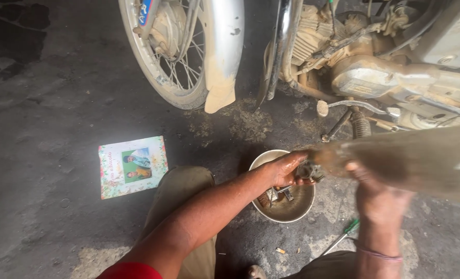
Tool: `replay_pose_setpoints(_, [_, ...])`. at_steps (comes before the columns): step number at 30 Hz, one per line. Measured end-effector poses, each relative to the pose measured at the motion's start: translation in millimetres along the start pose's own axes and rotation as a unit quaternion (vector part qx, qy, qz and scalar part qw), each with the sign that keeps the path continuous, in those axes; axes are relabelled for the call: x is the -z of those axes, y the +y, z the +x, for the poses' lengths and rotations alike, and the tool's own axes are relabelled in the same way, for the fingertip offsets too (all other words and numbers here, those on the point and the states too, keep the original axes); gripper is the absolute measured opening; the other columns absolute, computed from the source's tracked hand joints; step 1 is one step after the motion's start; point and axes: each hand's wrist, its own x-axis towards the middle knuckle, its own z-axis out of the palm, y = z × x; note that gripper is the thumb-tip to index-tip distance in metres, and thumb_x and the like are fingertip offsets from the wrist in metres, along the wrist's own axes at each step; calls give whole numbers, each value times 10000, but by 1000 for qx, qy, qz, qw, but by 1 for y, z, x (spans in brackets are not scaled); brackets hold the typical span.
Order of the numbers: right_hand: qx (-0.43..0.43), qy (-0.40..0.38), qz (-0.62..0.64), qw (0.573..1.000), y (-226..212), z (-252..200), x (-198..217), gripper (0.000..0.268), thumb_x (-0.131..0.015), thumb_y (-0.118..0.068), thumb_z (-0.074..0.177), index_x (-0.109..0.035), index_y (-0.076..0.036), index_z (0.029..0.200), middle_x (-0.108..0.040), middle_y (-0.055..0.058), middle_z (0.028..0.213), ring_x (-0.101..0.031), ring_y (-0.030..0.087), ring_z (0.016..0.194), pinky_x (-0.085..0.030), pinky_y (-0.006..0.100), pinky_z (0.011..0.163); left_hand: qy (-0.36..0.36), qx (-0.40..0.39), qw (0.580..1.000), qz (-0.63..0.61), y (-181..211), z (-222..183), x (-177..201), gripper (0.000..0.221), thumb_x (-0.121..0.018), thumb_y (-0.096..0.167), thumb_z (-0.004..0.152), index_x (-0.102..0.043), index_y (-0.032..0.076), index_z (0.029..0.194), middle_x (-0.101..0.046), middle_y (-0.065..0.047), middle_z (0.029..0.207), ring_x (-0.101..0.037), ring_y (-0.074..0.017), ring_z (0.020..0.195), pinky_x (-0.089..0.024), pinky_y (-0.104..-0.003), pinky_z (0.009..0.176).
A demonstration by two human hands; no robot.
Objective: The person sits on the ground beside a motorcycle and cleans a carburetor. They pour liquid from a plastic bottle over the carburetor, scrub it with a brush, poke its passages with a long screwdriver-like tool, and dip parts in a metal bowl of parts.
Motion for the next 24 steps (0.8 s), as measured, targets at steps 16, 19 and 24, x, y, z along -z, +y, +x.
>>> replay_pose_setpoints(16, [23, 1, -97, 995, 6, 0, 24, 498, -858, -274, 913, -595, -44, 1268, -646, 111, 1173, -649, 248, 1056, -578, 378, 999, -31, -6, 999, -31, 16, -19, -15, 691, -720, 473, 836, -510, 66, 1353, -667, -217, 1073, -732, -271, 884, -667, -340, 671])
replay_pose_setpoints(19, [-9, 3, -97, 995, 26, -6, 34, 442, -887, -231, 927, -617, -31, 1213, -665, 135, 1116, -673, 278, 990, -609, 392, 956, -31, -29, 998, -46, 16, -19, -4, 725, -760, 456, 832, -504, 47, 1374, -668, -233, 1092, -740, -289, 905, -668, -339, 678])
replay_pose_setpoints(24, [40, 23, 29, 999, -19, 6, 5, 707, -877, -348, 854, -505, -82, 1393, -580, 60, 1258, -600, 220, 1117, -566, 385, 1033, -20, -36, 998, -53, 10, -9, -2, 745, -730, 547, 871, -505, 30, 1358, -676, -241, 1048, -734, -293, 835, -608, -276, 548])
